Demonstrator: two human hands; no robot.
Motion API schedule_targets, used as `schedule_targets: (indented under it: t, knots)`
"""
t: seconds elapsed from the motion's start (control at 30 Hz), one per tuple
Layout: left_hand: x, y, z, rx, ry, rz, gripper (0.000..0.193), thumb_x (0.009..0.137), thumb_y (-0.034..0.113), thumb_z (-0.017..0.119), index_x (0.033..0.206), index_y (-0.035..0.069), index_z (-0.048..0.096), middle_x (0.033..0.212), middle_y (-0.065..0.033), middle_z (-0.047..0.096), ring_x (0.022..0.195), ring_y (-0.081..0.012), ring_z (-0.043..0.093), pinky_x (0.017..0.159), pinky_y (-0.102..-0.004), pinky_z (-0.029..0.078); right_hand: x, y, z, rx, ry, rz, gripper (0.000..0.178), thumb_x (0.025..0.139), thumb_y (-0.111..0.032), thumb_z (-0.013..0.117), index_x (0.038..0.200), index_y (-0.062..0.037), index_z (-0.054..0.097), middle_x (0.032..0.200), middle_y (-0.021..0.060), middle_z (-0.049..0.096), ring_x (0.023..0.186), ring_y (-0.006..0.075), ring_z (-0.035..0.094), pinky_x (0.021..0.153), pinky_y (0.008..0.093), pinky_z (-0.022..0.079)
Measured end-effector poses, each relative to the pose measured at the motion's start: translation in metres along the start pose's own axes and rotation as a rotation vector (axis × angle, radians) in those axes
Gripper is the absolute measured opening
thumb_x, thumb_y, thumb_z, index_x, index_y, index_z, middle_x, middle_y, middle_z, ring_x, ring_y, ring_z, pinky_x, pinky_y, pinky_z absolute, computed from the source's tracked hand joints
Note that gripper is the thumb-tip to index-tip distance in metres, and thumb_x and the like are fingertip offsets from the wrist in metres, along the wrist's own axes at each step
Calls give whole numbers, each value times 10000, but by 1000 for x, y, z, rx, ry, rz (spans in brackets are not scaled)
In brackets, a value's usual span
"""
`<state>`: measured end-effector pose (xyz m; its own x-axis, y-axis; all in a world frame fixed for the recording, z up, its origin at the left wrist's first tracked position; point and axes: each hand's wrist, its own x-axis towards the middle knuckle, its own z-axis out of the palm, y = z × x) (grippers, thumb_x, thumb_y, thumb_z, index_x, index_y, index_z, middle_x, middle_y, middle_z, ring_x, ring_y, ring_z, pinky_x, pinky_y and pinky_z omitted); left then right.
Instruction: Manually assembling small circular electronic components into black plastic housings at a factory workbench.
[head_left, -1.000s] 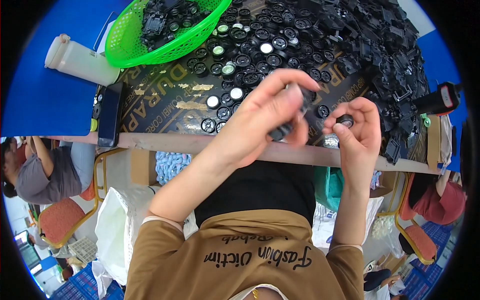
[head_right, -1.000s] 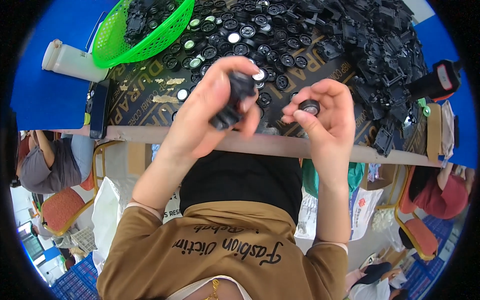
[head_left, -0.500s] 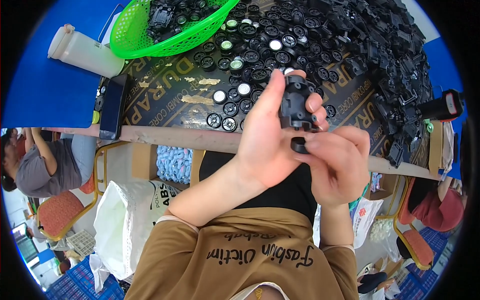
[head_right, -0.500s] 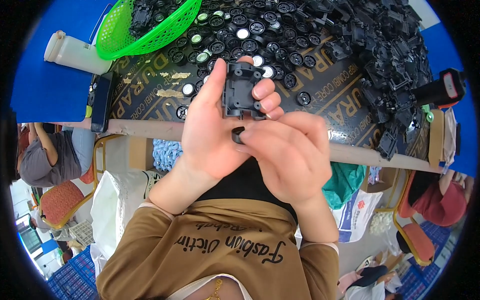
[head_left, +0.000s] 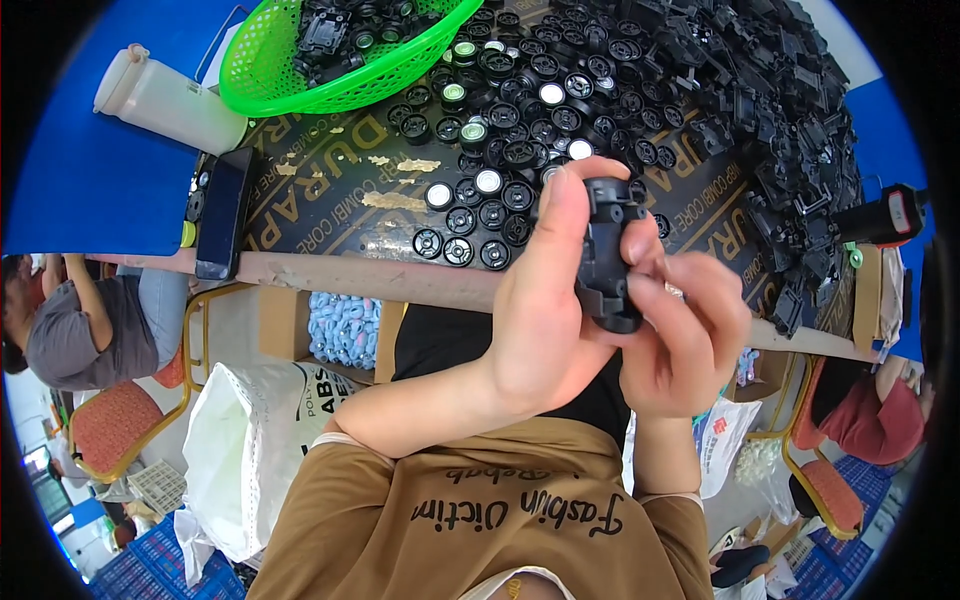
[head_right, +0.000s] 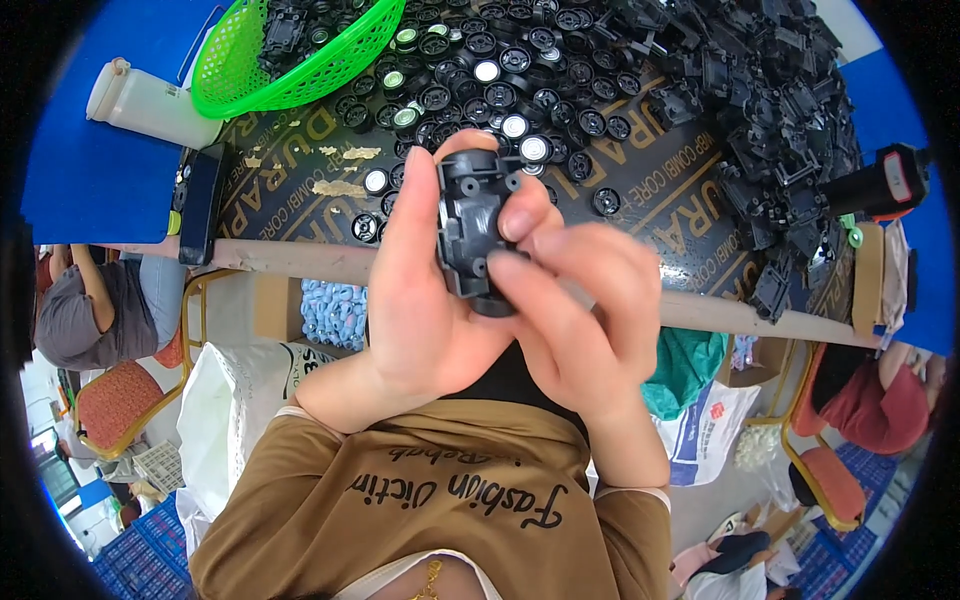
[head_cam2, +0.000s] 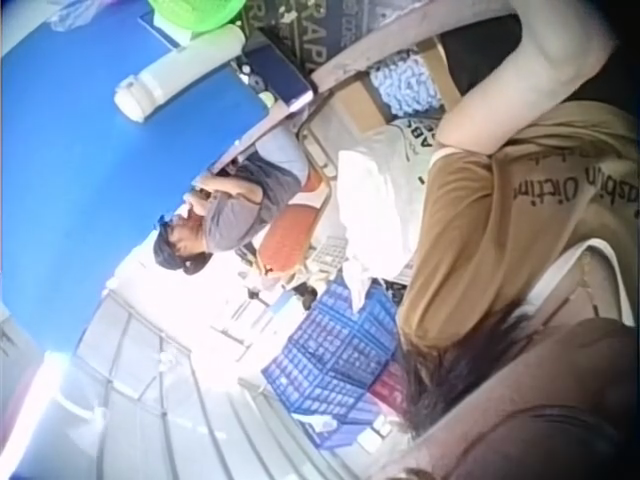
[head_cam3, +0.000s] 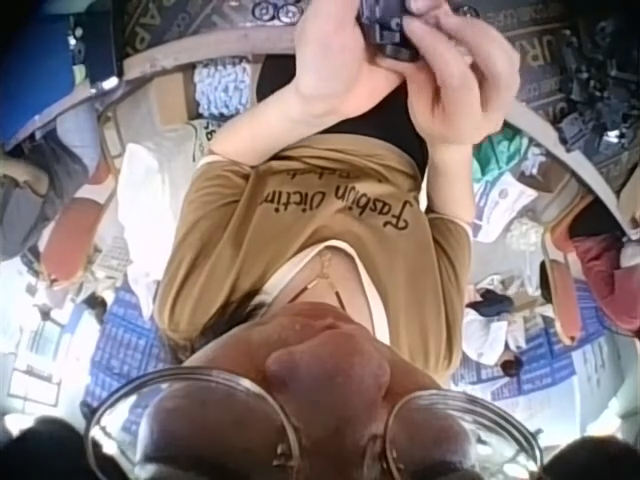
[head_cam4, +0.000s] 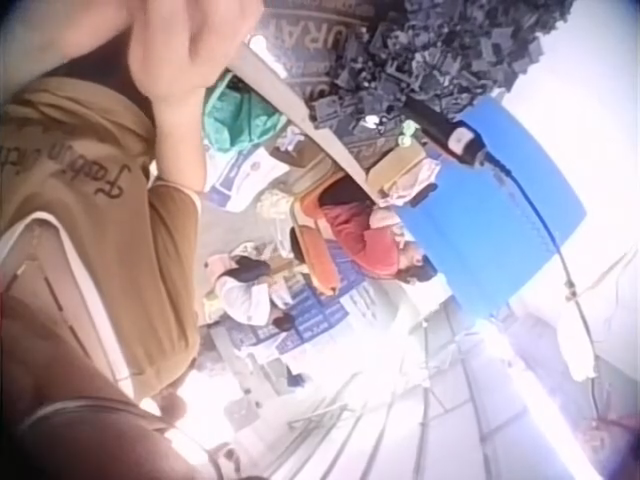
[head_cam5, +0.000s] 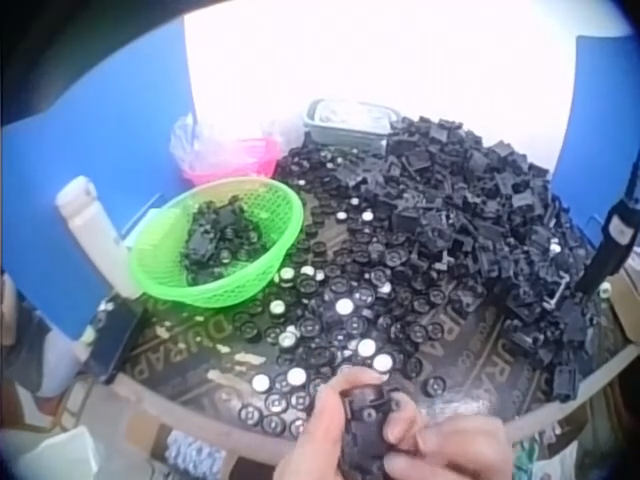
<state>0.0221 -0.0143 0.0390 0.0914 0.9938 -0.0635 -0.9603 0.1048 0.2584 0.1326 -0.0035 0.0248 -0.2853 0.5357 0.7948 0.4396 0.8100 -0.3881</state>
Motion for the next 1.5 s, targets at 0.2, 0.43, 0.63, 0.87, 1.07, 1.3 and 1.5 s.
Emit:
schedule_targets:
  t: [0.2, 0.43, 0.63, 0.87, 1.07, 1.3, 1.5]
  knots:
    - [0, 3, 0, 24, -12, -9, 377, 968, 462, 310, 1160, 147, 389, 841, -36, 438, 784, -116, 412, 734, -247, 399, -4, 8, 2, 145, 57, -162, 278, 588, -28, 744, 851, -80, 668, 917, 44, 526, 860, 246, 591, 631, 345, 434]
    - [-3, -3, 0, 73, -29, 15, 398, 964, 469, 316, 1161, 131, 388, 837, -41, 444, 785, -115, 430, 743, -250, 400, -11, 5, 10, 250, 200, -81, 345, 647, -2, 713, 975, -74, 634, 939, 69, 553, 851, 248, 595, 636, 330, 447]
    - [-1, -8, -8, 159, 19, 111, 396, 968, 448, 325, 1167, 111, 384, 836, -45, 456, 791, -119, 433, 753, -259, 394, -3, 1, 8, -27, 14, -68, 333, 597, -14, 671, 928, -46, 666, 951, 66, 590, 784, 219, 573, 648, 280, 457]
    - [-2, -15, -9, 204, 13, 225, 377, 976, 419, 320, 1180, 106, 367, 846, -59, 432, 775, -125, 397, 726, -251, 368, -5, 5, 14, 11, 32, -55, 325, 608, -76, 688, 929, -52, 641, 930, 54, 575, 781, 230, 548, 659, 301, 449]
    - [5, 6, -16, 418, -35, 193, 310, 988, 337, 334, 1173, 92, 379, 867, -37, 434, 787, -94, 403, 727, -237, 376, 6, 25, 13, 113, -130, -67, 337, 653, -206, 713, 945, -63, 622, 914, 65, 573, 776, 253, 541, 686, 349, 446]
    - [81, 170, -6, 1692, -48, 975, 317, 859, 169, 599, 1153, 62, 549, 971, -28, 564, 839, -120, 519, 755, -233, 401, 39, 125, -30, -444, -299, 225, 166, 804, -60, 583, 964, -17, 573, 919, 144, 581, 857, 332, 573, 728, 385, 468]
    - [91, 159, -9, 2376, -142, 1528, 295, 794, 153, 644, 1073, 84, 575, 923, -91, 587, 846, -253, 556, 756, -340, 432, 32, 165, -26, -405, -418, 402, 182, 822, -83, 582, 984, -1, 576, 867, 153, 608, 766, 319, 598, 695, 371, 481]
